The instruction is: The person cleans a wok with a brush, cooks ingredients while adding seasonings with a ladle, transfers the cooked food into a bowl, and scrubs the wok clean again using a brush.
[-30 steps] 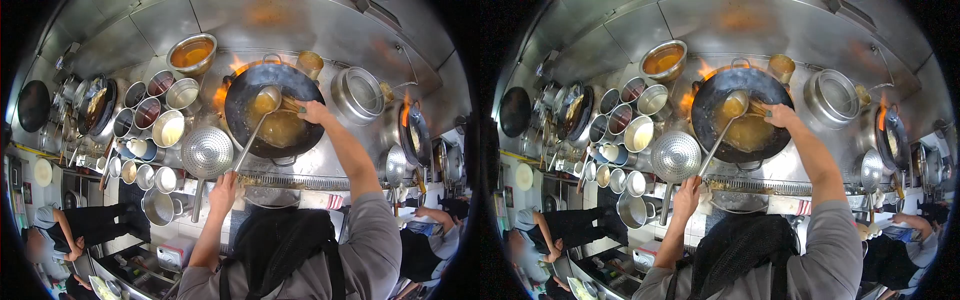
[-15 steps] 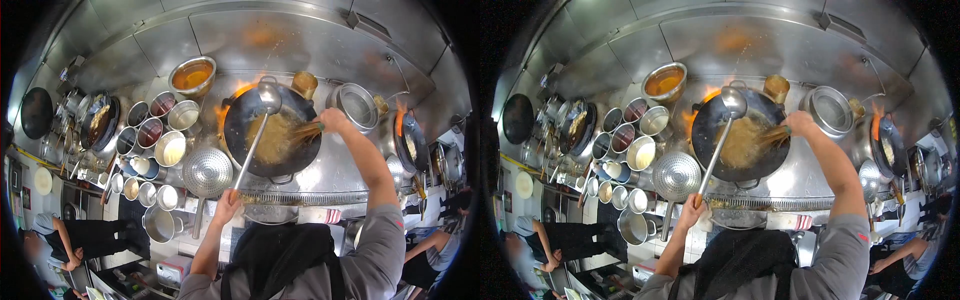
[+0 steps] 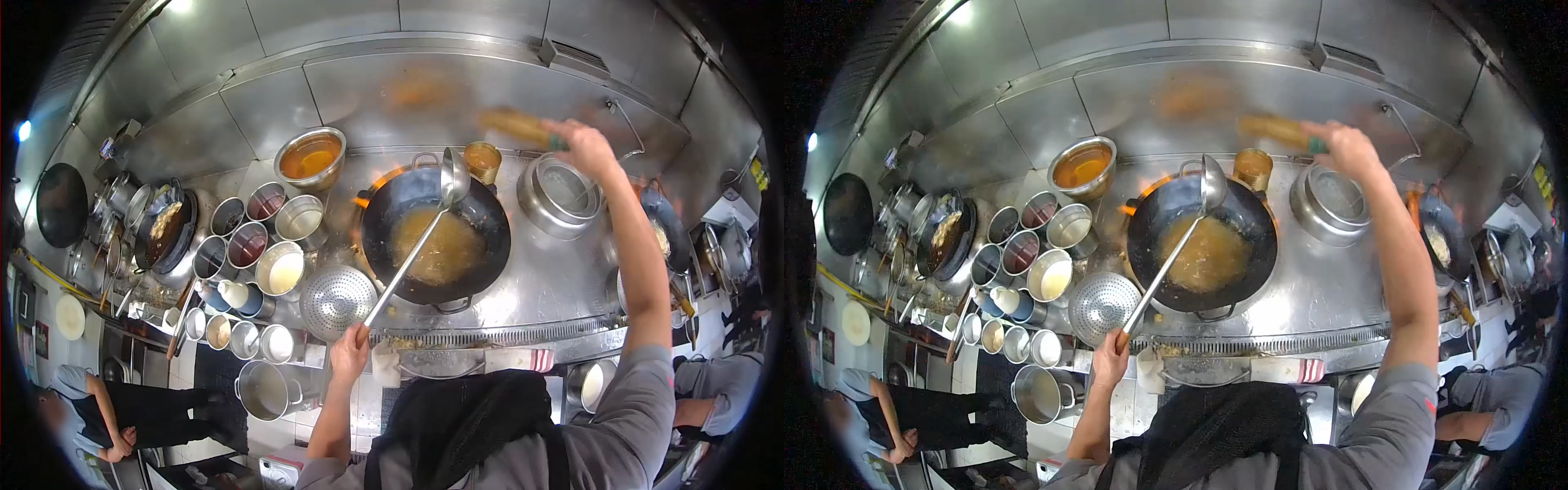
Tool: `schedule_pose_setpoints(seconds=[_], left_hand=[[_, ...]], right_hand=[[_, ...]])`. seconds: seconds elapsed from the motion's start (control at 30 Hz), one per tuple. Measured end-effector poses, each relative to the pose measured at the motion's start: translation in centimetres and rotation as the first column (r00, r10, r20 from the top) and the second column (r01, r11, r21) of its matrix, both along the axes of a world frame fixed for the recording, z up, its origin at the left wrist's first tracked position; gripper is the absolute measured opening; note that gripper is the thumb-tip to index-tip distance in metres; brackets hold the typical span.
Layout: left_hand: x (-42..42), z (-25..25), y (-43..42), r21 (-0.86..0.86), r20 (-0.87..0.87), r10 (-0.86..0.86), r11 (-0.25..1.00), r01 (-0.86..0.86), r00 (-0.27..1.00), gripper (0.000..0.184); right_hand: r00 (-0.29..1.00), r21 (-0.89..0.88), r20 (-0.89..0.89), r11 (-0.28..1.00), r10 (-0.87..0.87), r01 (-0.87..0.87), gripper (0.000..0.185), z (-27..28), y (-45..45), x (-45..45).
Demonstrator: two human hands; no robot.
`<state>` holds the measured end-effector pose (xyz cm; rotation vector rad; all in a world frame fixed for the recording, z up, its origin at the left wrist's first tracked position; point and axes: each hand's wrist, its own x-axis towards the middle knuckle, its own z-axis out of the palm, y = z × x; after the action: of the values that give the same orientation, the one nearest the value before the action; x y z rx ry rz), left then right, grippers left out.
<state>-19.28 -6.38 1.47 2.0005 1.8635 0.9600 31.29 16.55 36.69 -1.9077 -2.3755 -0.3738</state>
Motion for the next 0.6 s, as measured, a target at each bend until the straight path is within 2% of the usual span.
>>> schedule_pose_setpoints(seconds=[0.03,0.07,0.1,0.13,0.17,0.23,0.27,0.3,0.33,0.37,0.4,0.43,0.47,0.5,0.57,0.6], left_hand=[[0.3,0.4,-0.4,0.011,0.012,-0.008,1.000,0.008,1.000,0.038],[0.8,0.7,-0.9,-0.019,0.124,-0.055,0.998,0.058,0.991,0.037],[1.8,1.9,-0.9,-0.039,0.233,-0.110,0.992,0.122,0.966,0.036],[2.7,2.6,-0.7,-0.046,0.341,-0.153,0.983,0.179,0.928,0.035],[3.3,2.6,-0.9,-0.158,0.532,-0.154,0.948,0.276,0.833,0.034],[4.2,2.8,-1.6,-0.303,0.826,-0.041,0.809,0.504,0.562,0.033],[4.9,3.4,-1.9,-0.183,0.950,-0.038,0.736,0.652,0.309,0.036],[5.7,4.4,-2.3,-0.122,0.990,0.030,0.684,0.719,0.139,0.038],[6.5,5.4,-2.4,-0.047,0.994,0.109,0.634,0.772,-0.028,0.040],[7.2,5.9,-2.4,0.034,0.962,0.200,0.583,0.812,-0.184,0.042],[7.9,6.0,-2.4,0.076,0.956,0.197,0.542,0.837,-0.215,0.045],[8.3,6.1,-2.5,0.131,0.926,0.238,0.524,0.842,-0.292,0.045],[8.8,6.3,-2.7,0.189,0.887,0.279,0.507,0.841,-0.368,0.045],[8.9,6.5,-2.8,0.245,0.841,0.319,0.493,0.835,-0.436,0.045],[8.2,6.6,-2.7,0.254,0.854,0.289,0.496,0.830,-0.434,0.045],[7.7,6.4,-2.8,0.239,0.868,0.272,0.507,0.828,-0.416,0.045]], right_hand=[[0.966,0.150,-0.249,0.988,0.064,-0.027,0.076,-0.2,-0.1,0.7],[0.869,0.296,-0.470,0.955,0.156,-0.012,0.074,-0.7,-0.5,1.1],[0.846,0.393,-0.317,0.871,0.429,-0.294,0.071,-4.7,-1.0,0.4],[0.972,0.017,-0.058,0.974,0.226,-0.226,0.070,-3.7,-3.0,-1.6],[0.958,-0.314,0.267,0.950,0.100,-0.012,0.070,-2.5,-4.5,-3.0],[0.999,-0.211,0.049,0.977,-0.008,0.019,0.068,-3.7,-5.3,-0.5],[0.997,-0.159,-0.059,0.986,-0.048,0.038,0.067,-4.4,-5.1,0.5],[0.932,-0.048,-0.349,0.995,-0.102,0.091,0.068,-4.7,-5.3,0.2],[0.783,0.044,-0.612,0.984,-0.108,0.170,0.068,-5.0,-5.7,-0.4],[0.564,0.103,-0.823,0.956,-0.072,0.273,0.068,-6.0,-6.0,-0.6],[0.711,0.522,-0.645,0.841,0.280,0.141,0.067,-10.7,-4.8,-0.3],[0.885,0.239,-0.455,0.971,0.101,0.011,0.067,-12.3,-5.9,-0.2],[0.984,-0.099,-0.176,0.995,0.003,-0.021,0.067,-13.1,-7.2,-0.2],[0.996,-0.206,-0.072,0.978,-0.054,0.038,0.068,-12.7,-8.5,-0.3],[0.982,-0.386,0.152,0.907,-0.116,0.167,0.068,-10.2,-10.1,-0.7],[0.987,-0.230,0.044,0.960,-0.152,0.158,0.069,-9.6,-10.1,0.7]])
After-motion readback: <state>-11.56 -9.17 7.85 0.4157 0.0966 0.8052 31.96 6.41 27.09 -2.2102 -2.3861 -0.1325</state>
